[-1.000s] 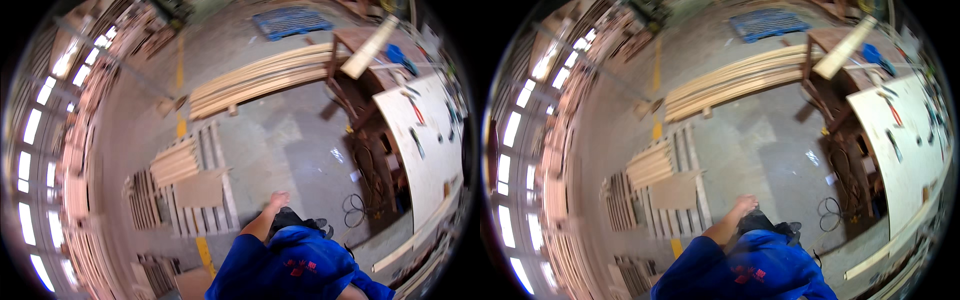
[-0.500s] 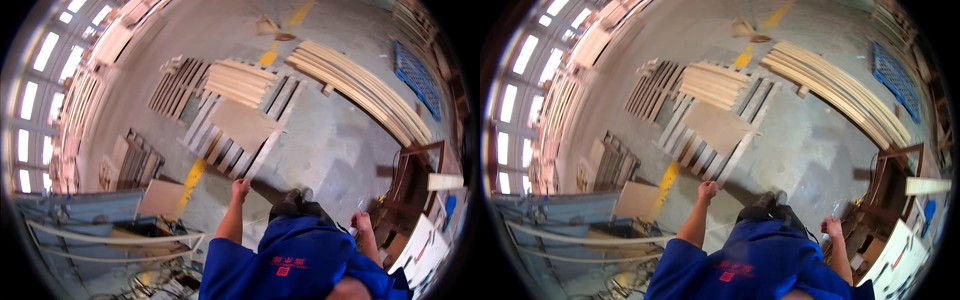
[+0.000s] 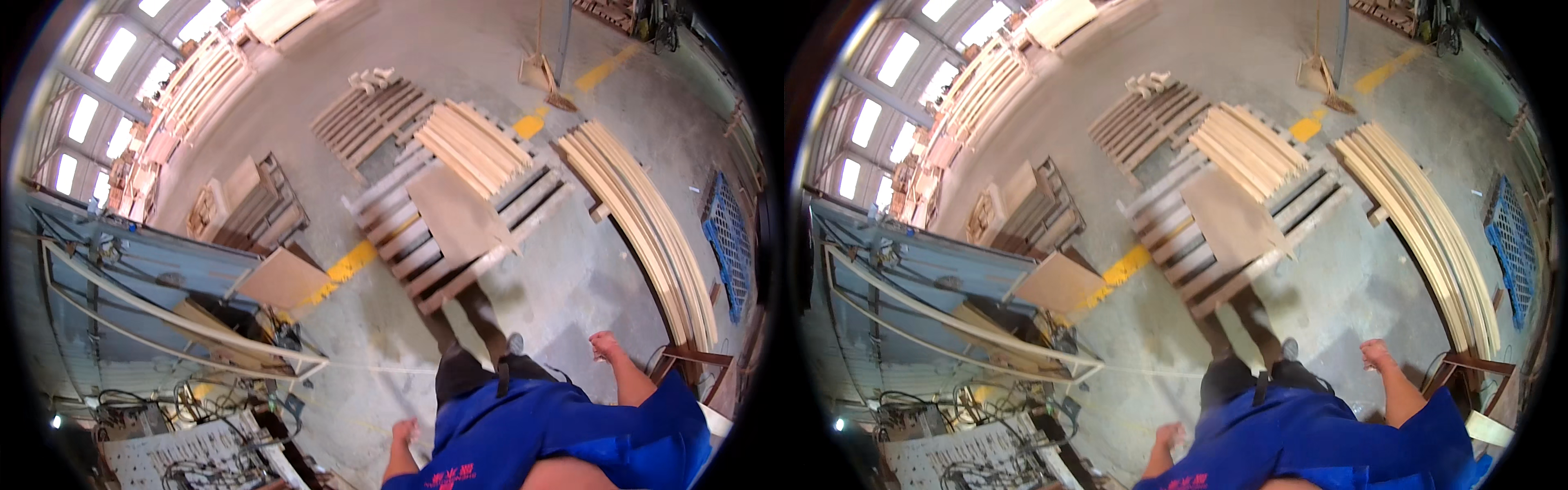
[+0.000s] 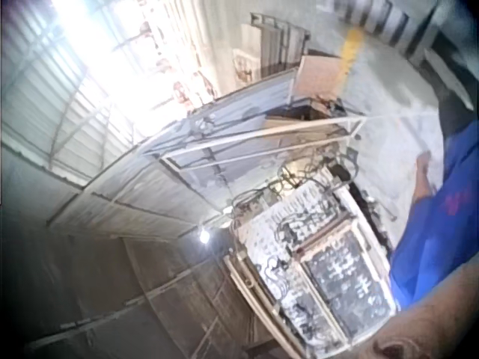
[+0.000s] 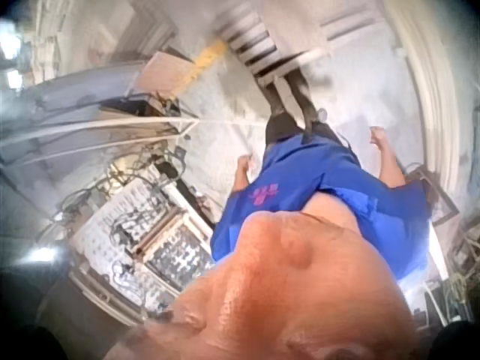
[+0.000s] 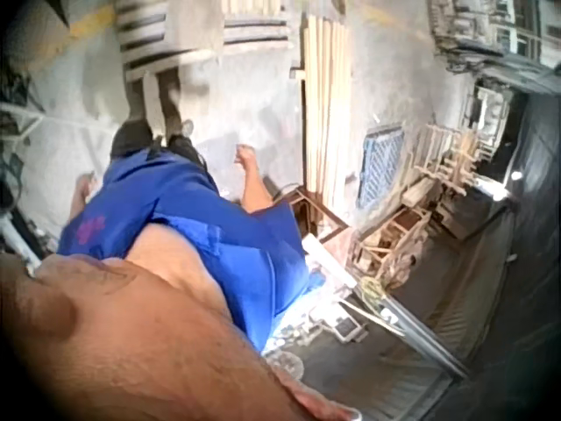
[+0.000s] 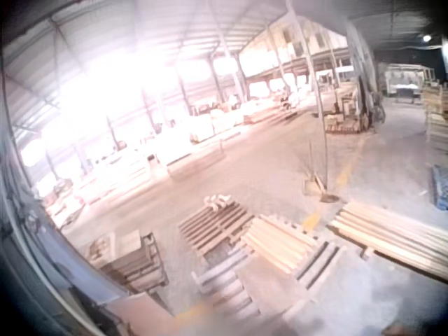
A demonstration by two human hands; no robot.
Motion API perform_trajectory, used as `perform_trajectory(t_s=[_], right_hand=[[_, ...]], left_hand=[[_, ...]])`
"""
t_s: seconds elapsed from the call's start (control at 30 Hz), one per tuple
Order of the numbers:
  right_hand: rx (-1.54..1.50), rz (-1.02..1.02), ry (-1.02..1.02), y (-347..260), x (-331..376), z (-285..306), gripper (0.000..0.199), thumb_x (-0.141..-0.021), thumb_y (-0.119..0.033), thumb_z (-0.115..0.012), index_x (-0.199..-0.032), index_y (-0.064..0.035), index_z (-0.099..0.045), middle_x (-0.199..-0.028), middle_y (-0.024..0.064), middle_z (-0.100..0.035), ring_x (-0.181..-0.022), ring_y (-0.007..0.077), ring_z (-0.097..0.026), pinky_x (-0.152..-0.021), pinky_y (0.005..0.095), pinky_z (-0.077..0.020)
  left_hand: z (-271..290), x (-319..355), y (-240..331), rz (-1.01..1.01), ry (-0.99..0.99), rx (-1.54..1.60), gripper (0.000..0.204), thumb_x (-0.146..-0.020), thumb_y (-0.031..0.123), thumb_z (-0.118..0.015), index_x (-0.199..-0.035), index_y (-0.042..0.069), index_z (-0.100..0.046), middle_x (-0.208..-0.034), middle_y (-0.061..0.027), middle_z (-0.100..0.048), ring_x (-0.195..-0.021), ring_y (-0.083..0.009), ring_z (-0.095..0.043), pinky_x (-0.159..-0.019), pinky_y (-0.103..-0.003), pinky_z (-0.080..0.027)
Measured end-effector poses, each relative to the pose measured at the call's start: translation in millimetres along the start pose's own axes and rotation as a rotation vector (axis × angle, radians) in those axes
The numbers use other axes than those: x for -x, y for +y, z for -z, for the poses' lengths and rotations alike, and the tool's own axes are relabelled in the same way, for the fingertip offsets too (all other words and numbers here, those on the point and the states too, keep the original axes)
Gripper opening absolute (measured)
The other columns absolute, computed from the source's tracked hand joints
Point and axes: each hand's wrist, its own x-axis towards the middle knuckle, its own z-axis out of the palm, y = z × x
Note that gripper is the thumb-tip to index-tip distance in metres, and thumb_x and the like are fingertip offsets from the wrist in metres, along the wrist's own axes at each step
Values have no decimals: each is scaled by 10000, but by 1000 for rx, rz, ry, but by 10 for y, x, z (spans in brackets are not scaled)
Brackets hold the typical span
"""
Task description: The person carries a long piece of wood and two curved wooden legs to a workbench, fits the legs into slots on the ends of the wood piece, and measures the assembly with a tape measure.
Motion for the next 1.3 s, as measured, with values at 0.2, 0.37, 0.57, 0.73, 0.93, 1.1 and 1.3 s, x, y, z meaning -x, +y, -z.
perform_trajectory(t_s=[0.2,0.37,0.57,0.73,0.93,1.1,1.3], right_hand=[[95,163,2,-1302,-112,-964,314,-858,5,-501,-1149,-9,-619,-779,145,-659,-586,233,-641,-456,373,-510],[57,263,-94,-1760,-133,-2307,359,-835,34,-549,-1190,1,-591,-805,151,-678,-567,220,-643,-469,369,-522],[477,268,-337,-2066,459,-4226,458,-808,35,-644,-1264,25,-610,-840,137,-721,-696,199,-710,-599,314,-578],[462,278,-483,-2851,1015,-5268,396,-829,-71,-604,-1214,7,-646,-813,109,-714,-632,181,-667,-555,301,-550],[628,405,-368,-3798,785,-5652,318,-798,-169,-672,-1072,-19,-729,-805,116,-703,-653,193,-668,-608,366,-607],[954,450,-268,-4223,-181,-5741,259,-730,-215,-722,-933,-70,-791,-828,92,-748,-734,193,-698,-678,360,-580],[938,608,-238,-5519,-621,-6584,195,-719,-222,-623,-781,-92,-754,-735,131,-697,-673,218,-670,-641,390,-564]], left_hand=[[488,-46,229,2,159,92,256,-943,200,-637,-1044,-34,-652,-824,-113,-682,-632,-232,-669,-547,-376,-560],[1262,-524,872,-107,92,155,266,-919,202,-669,-1047,-30,-656,-825,-87,-686,-642,-215,-668,-558,-355,-551],[2535,-846,2132,-343,181,30,250,-914,189,-663,-1028,-34,-665,-828,-92,-690,-655,-194,-674,-533,-303,-526],[3317,-969,3060,-408,230,265,218,-876,108,-668,-1046,-24,-630,-857,-78,-678,-675,-158,-666,-517,-261,-497],[3580,-1238,3890,-366,111,372,173,-902,130,-669,-1009,-3,-638,-868,-85,-676,-712,-180,-677,-543,-268,-506],[3887,-1603,4496,-421,171,218,230,-925,202,-659,-1031,-1,-633,-872,-80,-677,-736,-208,-683,-576,-315,-530],[4457,-1938,4980,-131,286,475,184,-930,164,-631,-961,-17,-636,-772,-107,-674,-615,-214,-665,-467,-335,-508]])
